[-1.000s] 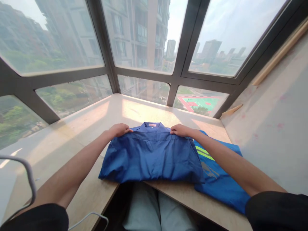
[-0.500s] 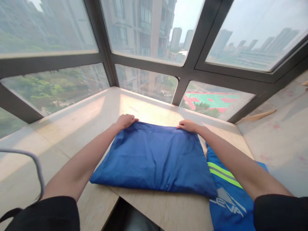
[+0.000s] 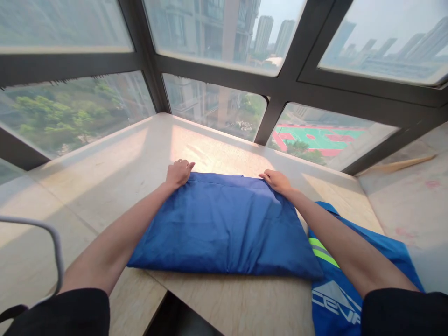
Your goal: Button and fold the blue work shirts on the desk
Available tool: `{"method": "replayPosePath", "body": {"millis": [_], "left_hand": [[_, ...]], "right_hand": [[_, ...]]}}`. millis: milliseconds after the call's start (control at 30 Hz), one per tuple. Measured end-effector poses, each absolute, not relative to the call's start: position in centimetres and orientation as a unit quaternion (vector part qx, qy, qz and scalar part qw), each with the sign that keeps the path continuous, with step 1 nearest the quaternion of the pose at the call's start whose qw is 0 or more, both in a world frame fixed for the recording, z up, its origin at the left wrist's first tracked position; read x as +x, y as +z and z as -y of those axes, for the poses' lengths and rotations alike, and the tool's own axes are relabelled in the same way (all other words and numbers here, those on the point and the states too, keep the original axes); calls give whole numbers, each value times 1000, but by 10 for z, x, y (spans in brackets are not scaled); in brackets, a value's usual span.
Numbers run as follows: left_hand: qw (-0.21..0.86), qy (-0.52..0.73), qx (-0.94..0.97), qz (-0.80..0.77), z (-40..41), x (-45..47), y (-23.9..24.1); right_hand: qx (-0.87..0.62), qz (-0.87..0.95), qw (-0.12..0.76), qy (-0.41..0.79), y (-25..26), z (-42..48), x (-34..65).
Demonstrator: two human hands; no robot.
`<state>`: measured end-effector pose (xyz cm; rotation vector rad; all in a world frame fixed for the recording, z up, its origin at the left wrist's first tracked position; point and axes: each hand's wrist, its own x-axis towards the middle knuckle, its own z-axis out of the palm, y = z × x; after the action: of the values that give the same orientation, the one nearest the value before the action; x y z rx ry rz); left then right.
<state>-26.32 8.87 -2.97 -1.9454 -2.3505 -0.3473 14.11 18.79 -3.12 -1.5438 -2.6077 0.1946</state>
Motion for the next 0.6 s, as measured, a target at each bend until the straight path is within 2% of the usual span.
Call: {"method": "replayPosePath", "body": {"millis": [133, 233, 367, 467, 600], "left_hand": [[80, -174, -675, 713, -74, -237, -35], [73, -176, -747, 637, -57, -201, -39], [27, -127, -809, 573, -40, -158, -53], [-13, -90, -796, 598, -39, -153, -63], [-23, -72, -760, 646, -42, -176, -67]], "right_hand": [[-492, 862, 124, 6, -36, -168, 122], [-453, 875, 174, -11, -41, -138, 94], [-345, 929, 131, -7, -54, -103, 57], [-369, 926, 78, 13, -64, -99, 50], [-413, 909, 52, 19, -70, -112, 68]]}}
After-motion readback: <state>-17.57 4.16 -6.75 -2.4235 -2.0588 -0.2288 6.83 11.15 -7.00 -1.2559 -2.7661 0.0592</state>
